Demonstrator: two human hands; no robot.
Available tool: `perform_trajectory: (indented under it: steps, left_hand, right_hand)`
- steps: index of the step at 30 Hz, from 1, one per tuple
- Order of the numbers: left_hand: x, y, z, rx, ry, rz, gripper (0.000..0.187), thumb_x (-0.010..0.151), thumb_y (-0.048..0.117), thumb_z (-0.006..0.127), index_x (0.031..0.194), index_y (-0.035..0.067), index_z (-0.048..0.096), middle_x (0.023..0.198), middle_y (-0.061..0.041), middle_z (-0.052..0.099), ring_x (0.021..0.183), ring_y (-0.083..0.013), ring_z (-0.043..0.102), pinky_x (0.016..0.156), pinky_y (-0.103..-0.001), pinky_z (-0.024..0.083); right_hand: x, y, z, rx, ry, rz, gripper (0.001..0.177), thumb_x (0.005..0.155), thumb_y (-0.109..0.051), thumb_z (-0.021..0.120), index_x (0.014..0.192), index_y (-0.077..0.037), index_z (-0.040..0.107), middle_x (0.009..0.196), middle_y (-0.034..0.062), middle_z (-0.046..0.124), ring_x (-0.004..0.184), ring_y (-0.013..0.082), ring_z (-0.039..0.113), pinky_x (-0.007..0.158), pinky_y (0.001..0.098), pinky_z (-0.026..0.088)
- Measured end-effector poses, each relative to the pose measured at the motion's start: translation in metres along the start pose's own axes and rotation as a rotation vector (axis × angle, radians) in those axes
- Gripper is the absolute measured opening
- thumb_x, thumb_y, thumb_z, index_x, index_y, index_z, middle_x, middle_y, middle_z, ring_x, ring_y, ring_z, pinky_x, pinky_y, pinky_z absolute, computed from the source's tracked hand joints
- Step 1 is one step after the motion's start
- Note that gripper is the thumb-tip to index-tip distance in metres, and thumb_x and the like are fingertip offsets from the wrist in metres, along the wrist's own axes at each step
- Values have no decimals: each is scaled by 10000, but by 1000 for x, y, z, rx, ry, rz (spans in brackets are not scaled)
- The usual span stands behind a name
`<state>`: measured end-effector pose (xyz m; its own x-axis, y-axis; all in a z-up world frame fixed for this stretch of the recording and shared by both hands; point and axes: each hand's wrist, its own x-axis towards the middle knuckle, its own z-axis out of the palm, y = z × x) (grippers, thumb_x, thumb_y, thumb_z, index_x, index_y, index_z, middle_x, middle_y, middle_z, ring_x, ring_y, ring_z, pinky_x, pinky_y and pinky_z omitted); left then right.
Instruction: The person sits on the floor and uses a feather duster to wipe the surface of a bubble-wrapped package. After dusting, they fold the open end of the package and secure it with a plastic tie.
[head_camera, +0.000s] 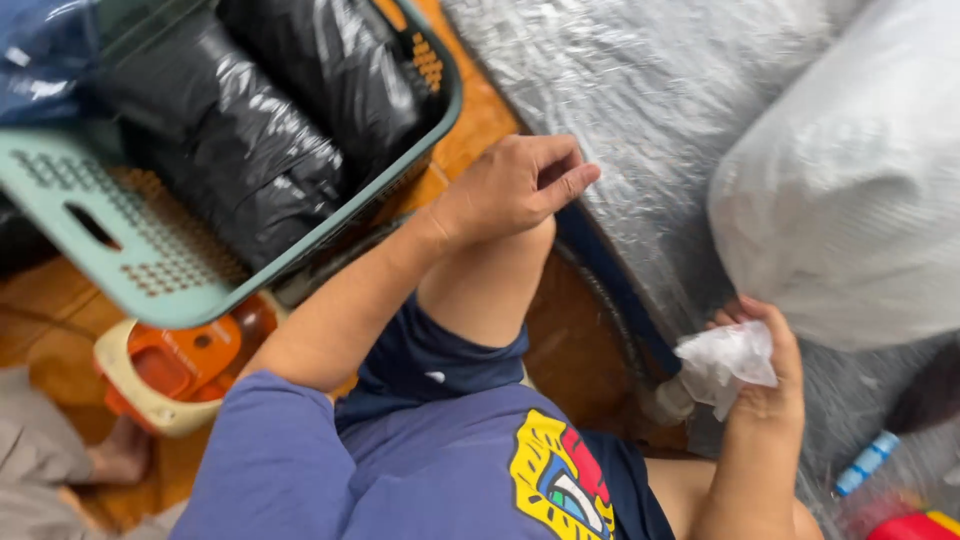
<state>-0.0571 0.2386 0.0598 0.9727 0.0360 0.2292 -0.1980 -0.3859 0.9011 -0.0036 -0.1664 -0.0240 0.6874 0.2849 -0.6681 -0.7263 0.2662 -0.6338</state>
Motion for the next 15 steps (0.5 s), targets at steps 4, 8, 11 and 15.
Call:
perform_trajectory:
  steps: [4, 8, 11, 15]
  left_hand:
    - [-48, -38, -56, 37, -227, -347, 383, 1033, 347, 587, 716, 164, 476, 633, 57, 458, 600, -85, 414, 585, -295, 343]
    - [-83, -50, -81, 142, -655, -785, 243, 1006, 265, 386, 871, 89, 486, 691, -129, 684, 556, -231, 627, 570, -359, 493]
    - [-126, -80, -63, 222, -944, -1052, 447, 1058, 254, 349, 1332, -62, 507, 1342, -254, 591, 848, -355, 771, 568, -429, 651]
    - [-249, -193, -11, 456, -1123, -1093, 482, 1031, 356, 500, 1087, -58, 741, 1088, -171, 766, 673, -316, 748, 627, -423, 591]
  right_hand:
    - [-18, 0, 27, 23, 158, -47, 332, 926, -183, 620, 694, -226, 386, 665, -106, 400, 590, 36, 372, 664, 183, 361]
    - [-24, 0, 31, -84, 199, -98, 351, 959, -270, 662, 735, -243, 393, 760, -137, 429, 653, 16, 403, 793, 175, 453]
    - [-45, 7, 70, -107, 175, -164, 323, 953, -267, 683, 769, -245, 418, 764, -153, 440, 670, -6, 386, 759, 143, 366]
    - [-62, 17, 90, -55, 164, -260, 240, 951, -258, 702, 855, -208, 487, 879, -97, 447, 761, 10, 390, 829, 147, 367]
